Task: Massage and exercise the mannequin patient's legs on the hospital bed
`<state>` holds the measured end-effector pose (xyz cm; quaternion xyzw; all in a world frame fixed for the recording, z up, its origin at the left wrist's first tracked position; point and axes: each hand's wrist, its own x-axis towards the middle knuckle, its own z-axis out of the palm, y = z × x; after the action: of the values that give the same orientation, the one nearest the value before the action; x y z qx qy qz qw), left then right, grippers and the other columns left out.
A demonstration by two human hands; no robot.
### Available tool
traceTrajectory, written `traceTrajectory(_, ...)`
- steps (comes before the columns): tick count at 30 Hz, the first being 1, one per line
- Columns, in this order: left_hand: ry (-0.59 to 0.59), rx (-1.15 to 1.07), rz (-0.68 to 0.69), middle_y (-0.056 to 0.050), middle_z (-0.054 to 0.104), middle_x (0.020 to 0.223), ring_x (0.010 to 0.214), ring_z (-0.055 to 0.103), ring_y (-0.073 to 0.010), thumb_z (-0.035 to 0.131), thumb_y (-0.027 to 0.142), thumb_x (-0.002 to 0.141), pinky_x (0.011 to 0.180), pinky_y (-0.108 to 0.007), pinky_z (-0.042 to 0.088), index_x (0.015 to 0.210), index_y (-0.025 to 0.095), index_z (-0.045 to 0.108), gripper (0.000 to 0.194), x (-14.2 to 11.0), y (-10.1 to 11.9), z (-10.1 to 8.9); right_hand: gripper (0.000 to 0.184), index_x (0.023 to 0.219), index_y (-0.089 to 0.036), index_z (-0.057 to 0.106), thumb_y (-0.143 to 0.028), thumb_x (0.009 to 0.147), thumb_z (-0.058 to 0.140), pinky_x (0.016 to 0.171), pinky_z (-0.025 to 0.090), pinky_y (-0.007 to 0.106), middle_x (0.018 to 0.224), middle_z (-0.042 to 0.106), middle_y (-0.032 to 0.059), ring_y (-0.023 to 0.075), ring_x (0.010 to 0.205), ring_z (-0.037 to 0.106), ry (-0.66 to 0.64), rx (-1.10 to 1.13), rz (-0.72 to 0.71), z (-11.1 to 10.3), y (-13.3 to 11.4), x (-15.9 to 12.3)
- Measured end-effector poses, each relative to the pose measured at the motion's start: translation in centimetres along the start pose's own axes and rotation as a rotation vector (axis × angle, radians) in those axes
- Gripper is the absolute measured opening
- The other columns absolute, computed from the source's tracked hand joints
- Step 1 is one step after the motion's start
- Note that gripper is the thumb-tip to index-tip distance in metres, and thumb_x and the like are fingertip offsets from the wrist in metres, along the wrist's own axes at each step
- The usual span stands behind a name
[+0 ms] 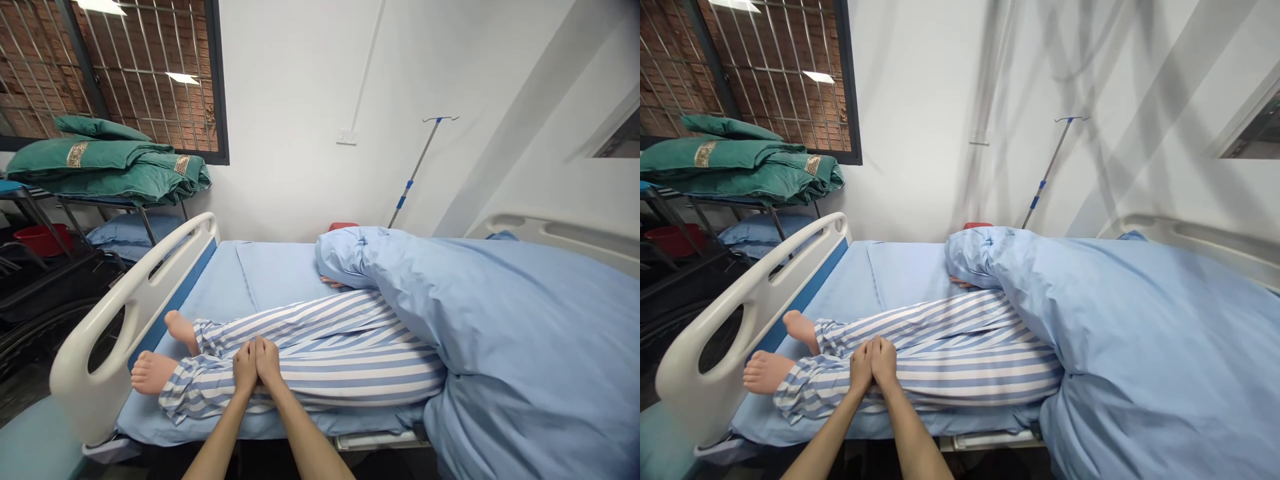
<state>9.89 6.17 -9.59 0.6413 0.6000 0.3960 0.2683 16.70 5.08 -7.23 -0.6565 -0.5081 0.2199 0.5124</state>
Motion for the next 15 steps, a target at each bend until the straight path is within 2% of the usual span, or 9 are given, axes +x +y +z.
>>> traceTrajectory(3, -0.046, 0.073, 0.004, -0.001, 0.054, 0.059, 0.060, 0.047, -0.0130, 0.030, 0.033, 0.084, 0.060, -0.024, 0.028, 0.059, 0.020, 0.041, 0.030, -0.2, 0.3, 0.1, 0.044, 0.054, -0.018, 0.054, -0.033, 0.088, 0.032, 0.051, 0.025, 0.025, 0.055, 0.059, 0.0031, 0.0125, 0.052, 0.047, -0.059, -0.151, -0.092, -1.6, -0.6, 0.5)
traceTrajectory(6, -0.070, 0.138, 0.009, -0.001, 0.055, 0.059, 0.060, 0.047, -0.0130, 0.032, 0.034, 0.084, 0.059, -0.024, 0.027, 0.060, 0.020, 0.043, 0.030, -0.4, 0.6, 0.2, 0.044, 0.056, -0.018, 0.056, -0.031, 0.089, 0.030, 0.052, 0.025, 0.025, 0.056, 0.060, 0.0033, 0.0128, 0.052, 0.049, -0.071, -0.190, -0.115, -2.4, -0.4, 0.3)
traceTrajectory(11, -0.043, 0.128, 0.016, -0.001, 0.054, 0.059, 0.061, 0.047, -0.0123, 0.034, 0.033, 0.084, 0.059, -0.023, 0.027, 0.061, 0.019, 0.045, 0.029, -0.5, 0.4, 0.2, 0.040, 0.063, -0.019, 0.059, -0.030, 0.089, 0.031, 0.054, 0.026, 0.025, 0.061, 0.064, 0.0047, 0.0145, 0.057, 0.053, 0.000, -0.183, -0.078, -1.7, 1.1, -1.0)
traceTrajectory(15, -0.060, 0.001, -0.013, 0.001, 0.051, 0.055, 0.058, 0.044, -0.0115, 0.038, 0.035, 0.081, 0.057, -0.023, 0.028, 0.057, 0.019, 0.045, 0.030, -0.2, 1.1, 0.2, 0.039, 0.062, -0.018, 0.059, -0.031, 0.089, 0.032, 0.054, 0.026, 0.025, 0.060, 0.063, 0.0049, 0.0145, 0.056, 0.053, 0.029, -0.111, -0.071, -1.4, 1.7, -1.2)
